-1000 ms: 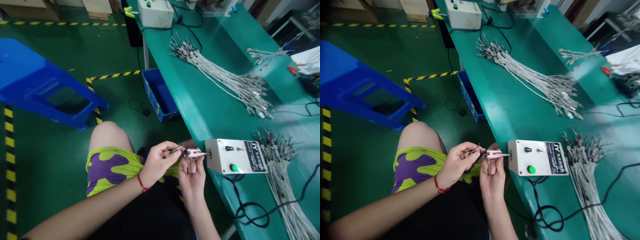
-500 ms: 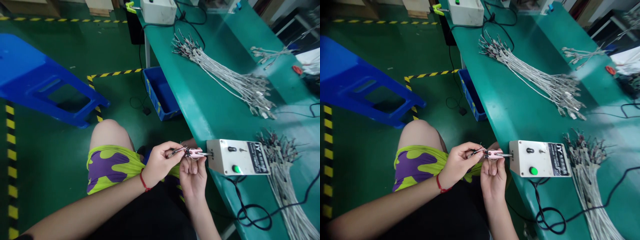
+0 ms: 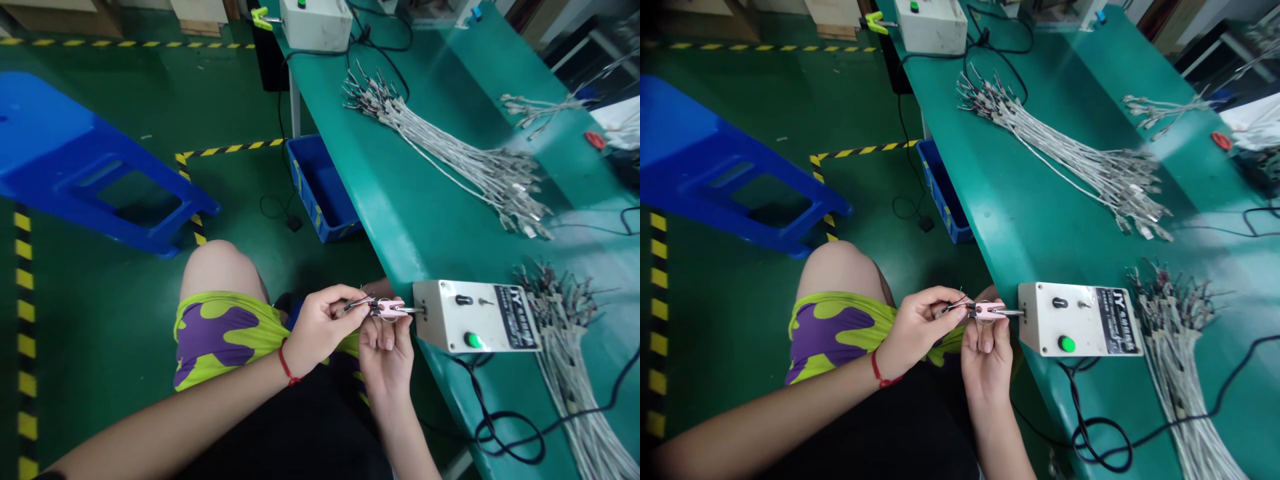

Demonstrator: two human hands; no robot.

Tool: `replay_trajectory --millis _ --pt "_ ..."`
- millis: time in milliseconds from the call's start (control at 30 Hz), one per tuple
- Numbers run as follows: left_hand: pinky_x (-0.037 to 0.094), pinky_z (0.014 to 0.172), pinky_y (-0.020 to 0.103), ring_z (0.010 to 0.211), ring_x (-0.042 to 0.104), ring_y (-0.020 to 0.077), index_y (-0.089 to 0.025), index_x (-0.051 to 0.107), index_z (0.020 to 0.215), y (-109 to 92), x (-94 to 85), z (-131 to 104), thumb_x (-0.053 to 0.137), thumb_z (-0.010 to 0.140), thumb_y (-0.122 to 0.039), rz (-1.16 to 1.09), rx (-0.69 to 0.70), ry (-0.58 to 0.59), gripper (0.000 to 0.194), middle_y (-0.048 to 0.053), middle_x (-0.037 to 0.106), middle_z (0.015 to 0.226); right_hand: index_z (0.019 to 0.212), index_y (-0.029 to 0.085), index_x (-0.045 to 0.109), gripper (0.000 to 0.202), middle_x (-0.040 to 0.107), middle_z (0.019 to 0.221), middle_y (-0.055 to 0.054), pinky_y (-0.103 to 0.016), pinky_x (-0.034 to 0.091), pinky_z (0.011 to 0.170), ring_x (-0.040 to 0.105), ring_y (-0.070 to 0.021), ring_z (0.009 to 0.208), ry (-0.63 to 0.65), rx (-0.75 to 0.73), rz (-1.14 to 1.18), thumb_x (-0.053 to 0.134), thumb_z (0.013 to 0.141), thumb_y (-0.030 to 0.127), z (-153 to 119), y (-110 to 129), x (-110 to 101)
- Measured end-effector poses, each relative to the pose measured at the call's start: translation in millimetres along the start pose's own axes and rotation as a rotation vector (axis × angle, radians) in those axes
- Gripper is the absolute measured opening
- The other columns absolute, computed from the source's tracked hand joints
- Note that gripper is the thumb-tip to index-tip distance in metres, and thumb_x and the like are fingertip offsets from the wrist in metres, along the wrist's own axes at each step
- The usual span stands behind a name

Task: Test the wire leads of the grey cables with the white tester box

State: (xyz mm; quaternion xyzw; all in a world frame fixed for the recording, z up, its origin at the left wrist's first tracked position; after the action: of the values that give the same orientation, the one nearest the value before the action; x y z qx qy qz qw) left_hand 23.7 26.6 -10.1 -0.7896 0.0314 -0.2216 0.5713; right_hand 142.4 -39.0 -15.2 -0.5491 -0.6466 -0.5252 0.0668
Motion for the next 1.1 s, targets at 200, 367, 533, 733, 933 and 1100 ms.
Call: replay_trajectory --millis 200,367,533,733,933,1100 --pt "0.058 0.078 0.03 0.093 0.074 0.0238 -0.017 0.082 0.1 2.6 -0.1 1.4 0.082 0.091 -0.026 0.019 0.008 -0.008 0.013 0.01 0.079 0.099 0.105 0.022 0.074 0.031 0.027 0.054 0.014 -0.02 0.03 0.045 0.012 -0.009 0.05 -0.005 -0.013 -0.034 0.089 0.087 0.043 0.5 0.0 -0.8" --pt "0.056 0.073 0.028 0.085 0.072 0.0212 -0.016 0.081 0.1 2.4 0.6 0.6 0.083 0.091 -0.027 0.028 0.002 -0.011 0.014 0.009 0.079 0.097 0.105 0.022 0.073 0.03 0.027 0.057 0.013 -0.019 0.031 0.047 0.009 -0.0092 0.052 0.005 -0.013 -0.039 0.087 0.089 0.044 -0.2 0.1 -3.2" --pt "0.055 0.071 0.028 0.085 0.072 0.0214 -0.016 0.081 0.099 1.7 1.6 -0.5 0.082 0.09 -0.028 0.034 0.002 -0.015 0.015 0.009 0.079 0.095 0.105 0.024 0.072 0.03 0.023 0.058 0.013 -0.021 0.03 0.047 0.01 -0.0103 0.052 0.013 -0.026 -0.078 0.085 0.091 0.046 -1.6 -0.2 -2.0" --pt "0.055 0.07 0.029 0.085 0.071 0.0223 -0.016 0.082 0.1 1.8 2.5 -2.8 0.083 0.09 -0.031 0.038 -0.007 -0.015 0.018 0.009 0.078 0.094 0.098 0.024 0.072 0.031 0.027 0.055 0.012 -0.021 0.028 0.047 0.012 -0.0101 0.052 0.02 -0.051 -0.198 0.078 0.094 0.054 -3.1 1.4 -2.9" --pt "0.048 0.062 0.026 0.071 0.063 0.0165 -0.016 0.082 0.1 -2.3 0.7 -5.1 0.083 0.09 -0.032 0.044 -0.029 -0.005 0.019 0.008 0.076 0.088 0.108 0.021 0.08 0.027 0.064 0.064 0.002 -0.025 0.042 0.052 0.052 -0.0108 0.055 -0.122 -0.306 -0.702 0.088 0.087 0.036 -47.7 29.6 -14.5" --pt "0.031 0.049 0.023 0.054 0.041 0.0095 -0.015 0.082 0.104 -1.6 -0.5 -5.8 0.08 0.093 -0.038 0.036 -0.051 0.005 0.025 0.002 0.066 0.069 0.134 0.024 0.075 0.055 0.075 0.09 -0.005 -0.035 0.053 0.063 0.065 -0.0189 0.069 -0.414 -1.107 -1.172 0.091 0.082 0.027 -76.5 72.0 -8.4"
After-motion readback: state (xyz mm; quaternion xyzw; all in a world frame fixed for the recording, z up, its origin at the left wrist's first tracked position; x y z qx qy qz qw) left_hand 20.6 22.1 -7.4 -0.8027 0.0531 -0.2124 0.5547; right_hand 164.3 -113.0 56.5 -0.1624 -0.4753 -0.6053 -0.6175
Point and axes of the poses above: each hand's wrist, its own z-axis towards the middle knuckle, its own x-axis out of the palm, y = z × x, the point moved 3 cm from there along z, towards the middle knuckle
